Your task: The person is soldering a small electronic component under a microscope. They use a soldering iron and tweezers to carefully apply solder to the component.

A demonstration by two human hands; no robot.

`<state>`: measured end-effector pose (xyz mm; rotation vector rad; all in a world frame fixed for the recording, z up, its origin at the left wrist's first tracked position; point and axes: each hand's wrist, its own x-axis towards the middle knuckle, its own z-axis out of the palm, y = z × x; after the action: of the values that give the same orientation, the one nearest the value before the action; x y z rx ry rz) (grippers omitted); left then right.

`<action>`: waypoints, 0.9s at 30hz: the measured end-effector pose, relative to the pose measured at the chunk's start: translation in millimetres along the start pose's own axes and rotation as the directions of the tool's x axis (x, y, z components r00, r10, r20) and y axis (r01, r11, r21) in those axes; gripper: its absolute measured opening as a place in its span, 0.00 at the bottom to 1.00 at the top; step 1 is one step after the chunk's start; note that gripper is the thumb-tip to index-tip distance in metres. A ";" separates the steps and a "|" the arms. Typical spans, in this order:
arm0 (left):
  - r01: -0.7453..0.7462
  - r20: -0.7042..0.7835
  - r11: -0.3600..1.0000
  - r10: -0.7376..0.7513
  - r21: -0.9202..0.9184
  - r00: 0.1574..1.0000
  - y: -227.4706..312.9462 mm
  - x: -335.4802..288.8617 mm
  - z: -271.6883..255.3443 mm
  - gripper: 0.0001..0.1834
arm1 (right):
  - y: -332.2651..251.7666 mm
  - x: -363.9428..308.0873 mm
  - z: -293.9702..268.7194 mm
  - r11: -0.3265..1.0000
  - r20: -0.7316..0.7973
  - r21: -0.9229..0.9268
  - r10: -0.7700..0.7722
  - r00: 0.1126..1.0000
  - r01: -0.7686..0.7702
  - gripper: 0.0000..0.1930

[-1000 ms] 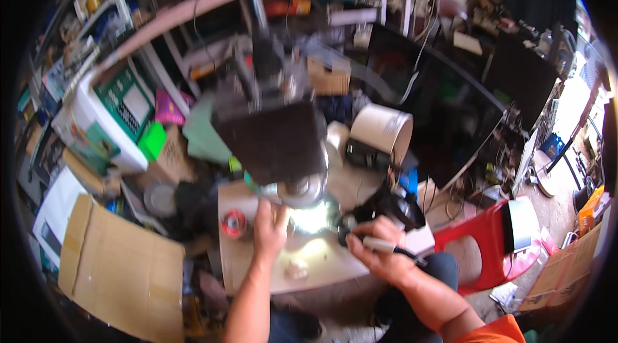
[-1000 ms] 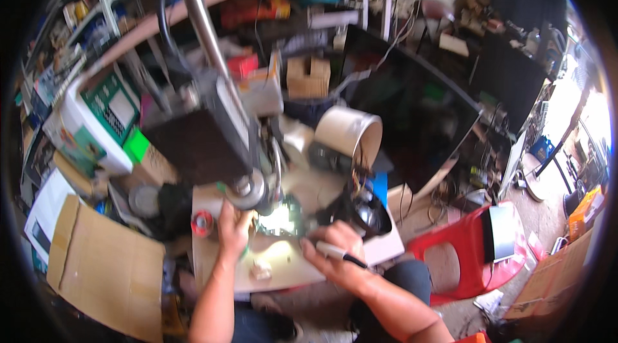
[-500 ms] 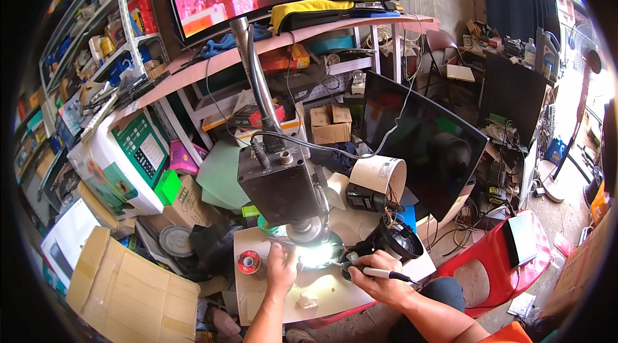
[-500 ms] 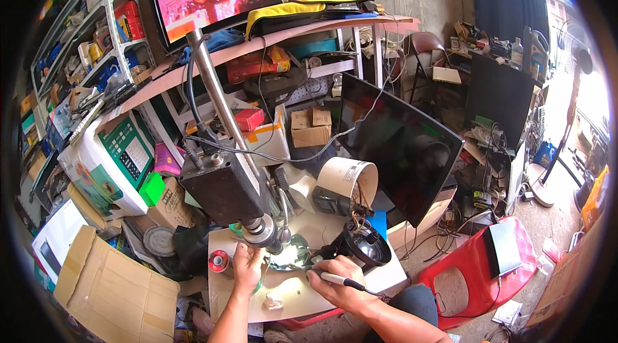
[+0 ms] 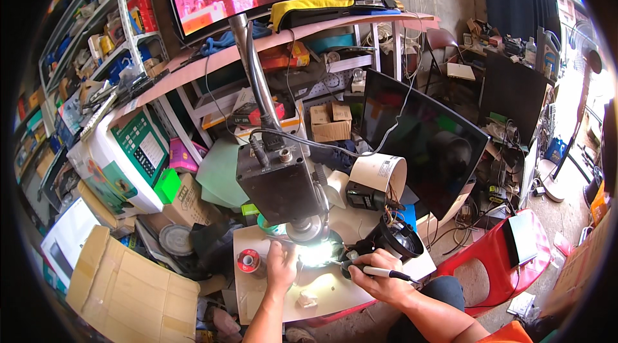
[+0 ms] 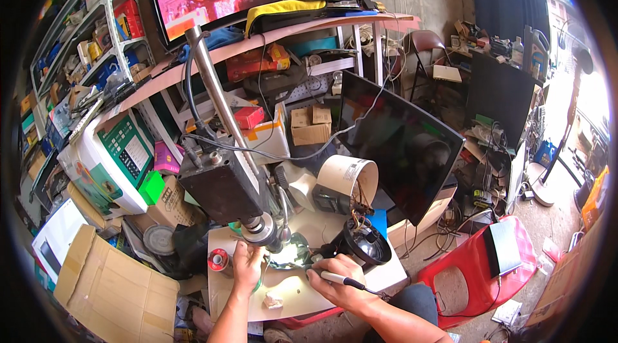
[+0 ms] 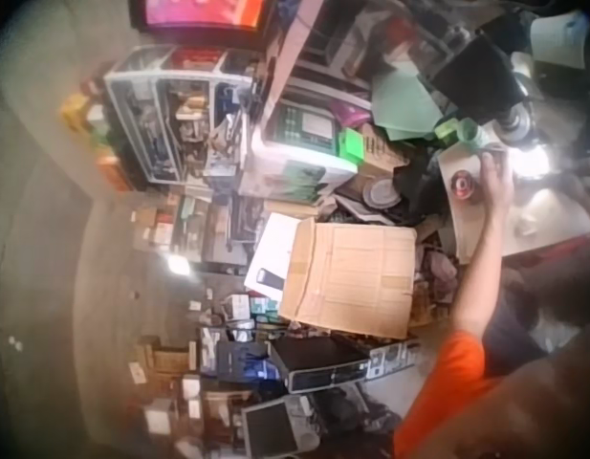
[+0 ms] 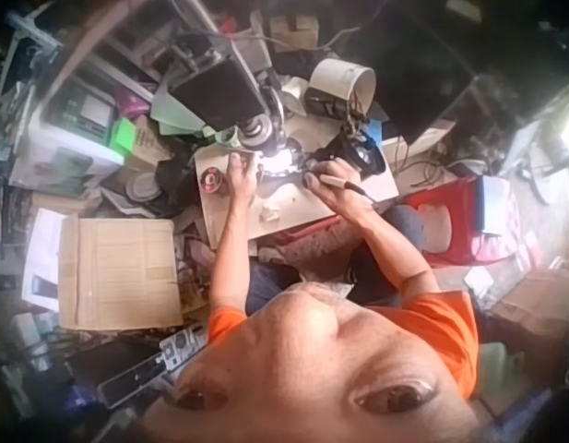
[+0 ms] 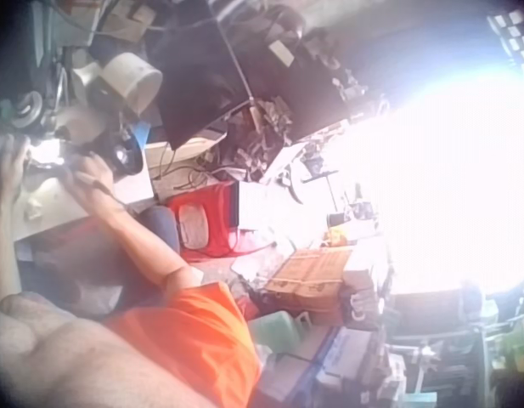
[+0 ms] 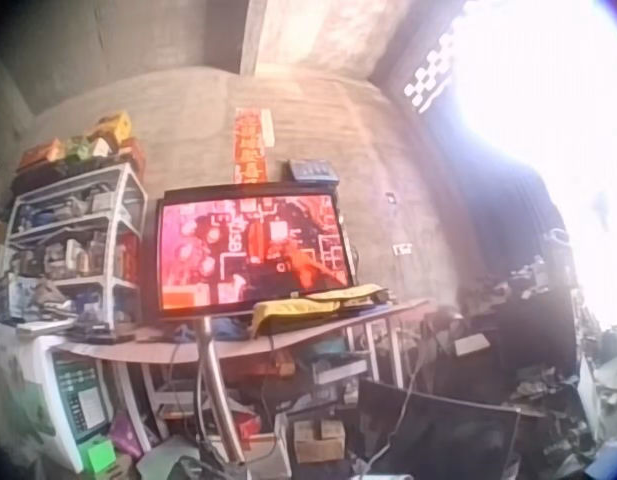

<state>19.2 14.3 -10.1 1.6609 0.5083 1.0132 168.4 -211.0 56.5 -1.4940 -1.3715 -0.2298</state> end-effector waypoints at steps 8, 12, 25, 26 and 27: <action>0.001 0.061 1.000 -0.001 0.006 0.998 -3.7 -0.3 -4.6 0.08 | -0.7 -1.4 2.1 0.998 -0.010 0.031 0.061 0.998 -0.061 0.10; 0.010 0.052 1.000 -0.010 0.000 0.999 -7.4 -0.5 -4.7 0.08 | 0.5 -2.0 2.1 0.999 -0.006 0.016 0.043 0.999 -0.043 0.10; -0.013 0.001 0.998 0.013 0.057 1.000 -1.0 -0.8 -1.8 0.07 | -4.5 2.6 -2.2 1.000 0.003 -0.009 -0.016 1.000 0.016 0.10; -0.004 -0.002 0.999 0.005 0.047 1.000 0.6 -0.9 -1.2 0.07 | -4.1 2.2 -1.8 1.000 0.001 -0.004 -0.008 1.000 0.008 0.10; 0.004 -0.005 0.999 -0.004 0.038 1.000 3.1 -0.8 -0.1 0.07 | -3.7 1.8 -1.3 1.000 -0.002 0.006 0.004 1.000 -0.004 0.10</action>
<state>18.2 12.7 -7.6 1.6908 0.5361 1.0104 166.6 -211.6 60.4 -1.4910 -1.3663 -0.2246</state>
